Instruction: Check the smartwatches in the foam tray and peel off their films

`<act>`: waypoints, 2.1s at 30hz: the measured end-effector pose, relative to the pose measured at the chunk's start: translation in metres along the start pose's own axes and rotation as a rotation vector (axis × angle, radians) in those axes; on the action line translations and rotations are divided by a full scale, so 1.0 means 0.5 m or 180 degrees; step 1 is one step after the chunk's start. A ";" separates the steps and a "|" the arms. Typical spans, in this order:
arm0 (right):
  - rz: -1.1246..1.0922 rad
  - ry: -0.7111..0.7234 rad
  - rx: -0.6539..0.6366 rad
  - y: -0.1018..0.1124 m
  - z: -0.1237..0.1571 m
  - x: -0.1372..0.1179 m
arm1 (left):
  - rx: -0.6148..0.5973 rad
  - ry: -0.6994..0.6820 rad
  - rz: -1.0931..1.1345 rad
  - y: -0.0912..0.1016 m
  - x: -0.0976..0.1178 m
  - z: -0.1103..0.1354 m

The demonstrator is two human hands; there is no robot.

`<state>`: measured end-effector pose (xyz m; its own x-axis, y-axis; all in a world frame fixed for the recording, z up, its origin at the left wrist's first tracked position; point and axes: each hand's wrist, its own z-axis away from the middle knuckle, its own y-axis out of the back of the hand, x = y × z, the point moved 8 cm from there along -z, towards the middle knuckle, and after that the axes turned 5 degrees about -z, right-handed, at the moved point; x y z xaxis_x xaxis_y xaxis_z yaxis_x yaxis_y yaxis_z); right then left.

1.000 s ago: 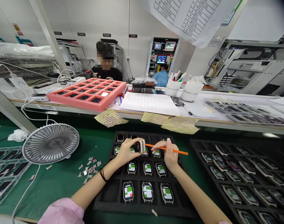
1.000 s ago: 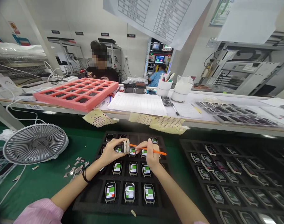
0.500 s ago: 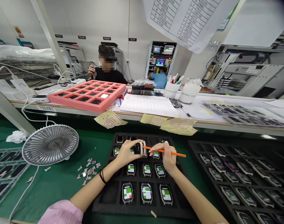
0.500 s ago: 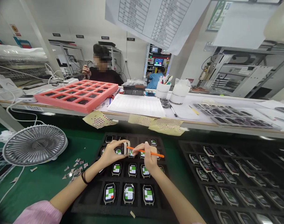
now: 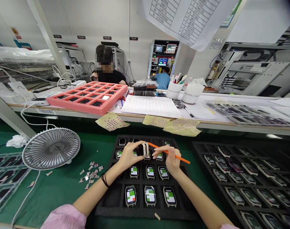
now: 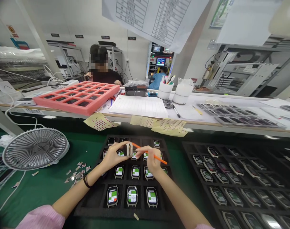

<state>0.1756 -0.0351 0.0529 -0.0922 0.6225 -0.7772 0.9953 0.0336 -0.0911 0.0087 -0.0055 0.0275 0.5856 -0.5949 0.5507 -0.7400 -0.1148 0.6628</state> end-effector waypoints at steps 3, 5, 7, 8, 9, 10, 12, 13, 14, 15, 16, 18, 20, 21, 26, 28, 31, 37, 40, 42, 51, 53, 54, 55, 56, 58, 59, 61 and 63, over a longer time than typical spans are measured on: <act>0.0104 -0.0406 0.0270 0.015 -0.001 0.033 | 0.0058 -0.0123 -0.0115 0.002 0.004 -0.002; 0.0075 -0.0844 0.0096 -0.004 0.001 0.070 | 0.0117 -0.0225 -0.0249 0.003 0.007 -0.001; 0.0017 -0.1231 -0.0253 -0.036 0.008 0.105 | 0.0155 -0.0293 -0.0378 0.002 0.009 0.002; 0.0000 -0.1354 -0.0400 -0.050 0.012 0.118 | 0.0153 -0.0314 -0.0421 0.001 0.010 0.003; -0.0020 -0.1431 -0.0506 -0.060 0.015 0.126 | 0.0143 -0.0330 -0.0440 0.000 0.011 0.005; -0.0054 -0.1491 -0.0561 -0.067 0.018 0.132 | 0.0133 -0.0346 -0.0434 -0.001 0.013 0.006; -0.0222 -0.1593 -0.0540 -0.069 0.021 0.135 | 0.0130 -0.0385 -0.0361 -0.001 0.019 0.007; -0.0332 -0.1648 -0.0492 -0.067 0.021 0.134 | 0.0142 -0.0410 -0.0307 0.001 0.022 0.007; -0.0431 -0.1702 -0.0446 -0.065 0.022 0.132 | 0.0163 -0.0443 -0.0253 0.004 0.026 0.007; -0.0516 -0.1742 -0.0410 -0.062 0.022 0.129 | 0.0183 -0.0482 -0.0203 0.006 0.030 0.007; -0.0586 -0.1766 -0.0394 -0.061 0.022 0.125 | 0.0198 -0.0527 -0.0159 0.009 0.033 0.006; -0.0677 -0.1775 -0.0397 -0.060 0.022 0.119 | 0.0233 -0.0627 -0.0096 0.014 0.040 0.007; -0.0720 -0.1768 -0.0416 -0.061 0.022 0.115 | 0.0298 -0.0766 -0.0084 0.018 0.047 0.010; -0.0733 -0.1760 -0.0420 -0.062 0.022 0.113 | 0.0352 -0.0860 -0.0100 0.021 0.051 0.013; -0.0735 -0.1721 -0.0421 -0.063 0.019 0.110 | 0.0630 -0.1258 -0.0212 0.035 0.073 0.026; -0.0712 -0.1701 -0.0420 -0.061 0.019 0.111 | 0.0647 -0.1252 -0.0201 0.037 0.074 0.026; -0.0685 -0.1683 -0.0414 -0.058 0.019 0.113 | 0.0535 -0.1217 -0.0100 0.034 0.074 0.023; -0.0955 -0.1875 -0.0346 -0.058 0.016 0.107 | 0.0501 -0.0597 0.0403 0.029 0.039 0.014; -0.1051 -0.1826 -0.0379 -0.055 0.010 0.101 | 0.0534 -0.0140 0.0920 0.025 0.007 0.012; -0.1047 -0.1765 -0.0382 -0.052 0.007 0.099 | 0.0534 -0.0027 0.1111 0.022 -0.004 0.011; -0.0409 -0.1446 -0.0303 -0.017 -0.011 0.120 | 0.0531 -0.0061 0.0902 0.020 -0.011 0.001; 0.0301 -0.1233 -0.0126 0.020 -0.029 0.144 | 0.0397 -0.0068 0.0706 0.010 -0.018 -0.017; 0.0801 -0.1144 -0.0046 0.040 -0.039 0.156 | 0.0270 -0.0071 0.0617 0.000 -0.023 -0.031; 0.0995 -0.1125 0.0004 0.054 -0.047 0.172 | 0.0098 -0.0087 0.0538 -0.014 -0.028 -0.046; 0.1120 -0.1114 0.0036 0.066 -0.055 0.187 | -0.0112 -0.0117 0.0454 -0.031 -0.033 -0.061; 0.1320 -0.1076 0.0085 0.079 -0.070 0.210 | -0.0534 -0.0226 0.0136 -0.070 -0.041 -0.089; 0.1421 -0.1045 0.0100 0.080 -0.077 0.217 | -0.0696 -0.0290 -0.0071 -0.088 -0.043 -0.100; 0.1631 -0.0991 0.0089 0.077 -0.089 0.227 | -0.0897 -0.0382 -0.0443 -0.117 -0.049 -0.116; 0.1817 -0.0986 0.0008 0.071 -0.098 0.235 | -0.0984 -0.0408 -0.0674 -0.133 -0.052 -0.124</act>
<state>0.2015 0.0776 -0.0114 0.4465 0.2876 -0.8473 0.8903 -0.2380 0.3883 0.0630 0.0670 0.0004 0.6540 -0.6804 0.3306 -0.4613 -0.0123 0.8871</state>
